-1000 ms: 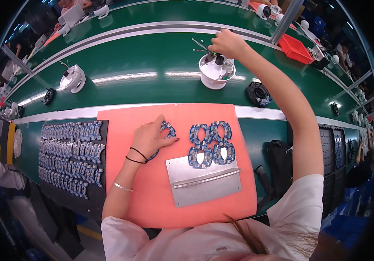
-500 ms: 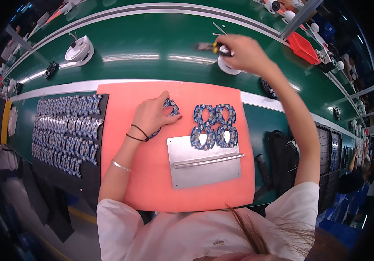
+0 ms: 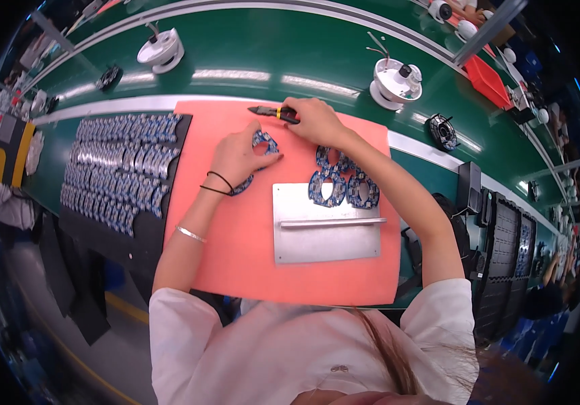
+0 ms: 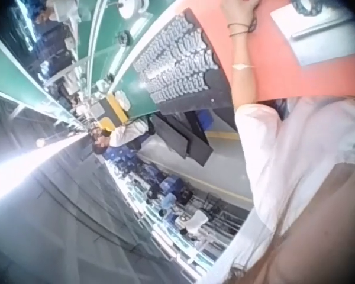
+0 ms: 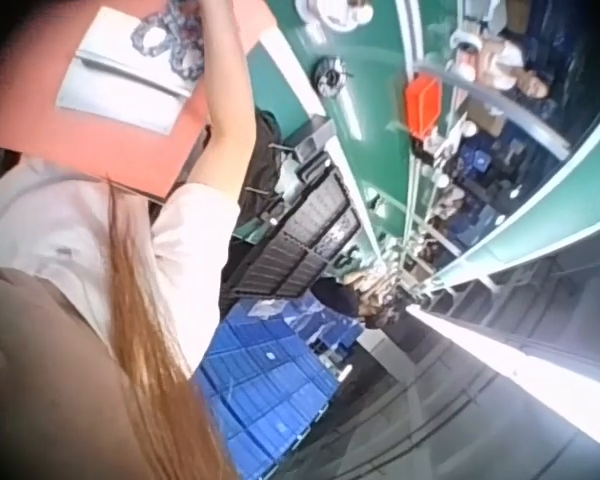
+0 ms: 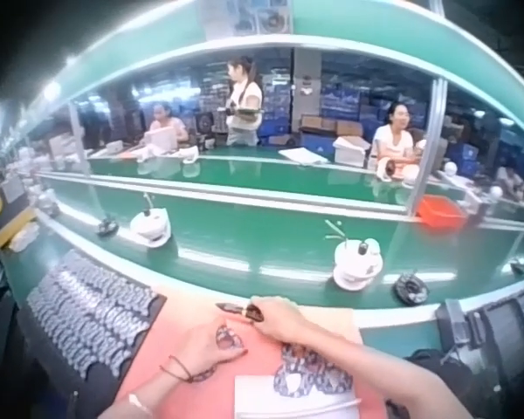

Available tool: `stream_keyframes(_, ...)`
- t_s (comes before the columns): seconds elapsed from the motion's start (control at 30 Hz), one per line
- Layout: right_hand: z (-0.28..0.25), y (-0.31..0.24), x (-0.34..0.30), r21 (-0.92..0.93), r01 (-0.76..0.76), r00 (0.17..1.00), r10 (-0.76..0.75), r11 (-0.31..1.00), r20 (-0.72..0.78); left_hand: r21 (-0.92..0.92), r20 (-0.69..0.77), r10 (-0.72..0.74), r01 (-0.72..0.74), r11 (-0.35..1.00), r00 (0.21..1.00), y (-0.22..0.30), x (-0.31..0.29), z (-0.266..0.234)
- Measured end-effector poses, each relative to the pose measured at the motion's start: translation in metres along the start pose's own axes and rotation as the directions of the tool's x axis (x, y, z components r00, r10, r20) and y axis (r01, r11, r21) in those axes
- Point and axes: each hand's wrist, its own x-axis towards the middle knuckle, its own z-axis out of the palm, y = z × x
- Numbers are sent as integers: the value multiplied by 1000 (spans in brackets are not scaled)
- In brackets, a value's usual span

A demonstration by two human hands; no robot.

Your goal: Breaking apart PCB board panels, trimming excess material with pliers, and assembling them into LED fixture components on an assembly line.

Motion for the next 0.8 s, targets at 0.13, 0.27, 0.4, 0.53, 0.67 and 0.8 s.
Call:
stream_keyframes(0.13,5,-8,-8,-160,101,992,-112,982,-60,155,-124,-98,116,981,988,-5,-18,0)
stream_keyframes(0.27,21,-9,-12,-482,303,922,-380,822,-69,129,-138,-75,93,987,988,-18,-30,1)
stream_keyframes(0.4,3,-7,-12,-342,164,972,-212,925,-106,83,-60,-23,28,996,998,-41,-21,0)
stream_keyframes(0.53,-22,-82,-76,24,274,960,-272,962,-60,-22,-5,-68,68,997,998,-37,-38,-26)
stream_keyframes(0.67,5,-189,-162,-64,638,767,-627,767,134,76,-51,-35,39,996,998,-61,-76,-50)
stream_keyframes(0.8,72,-235,-192,10,701,691,-682,714,239,6,-43,43,-42,999,998,-50,-72,-45)
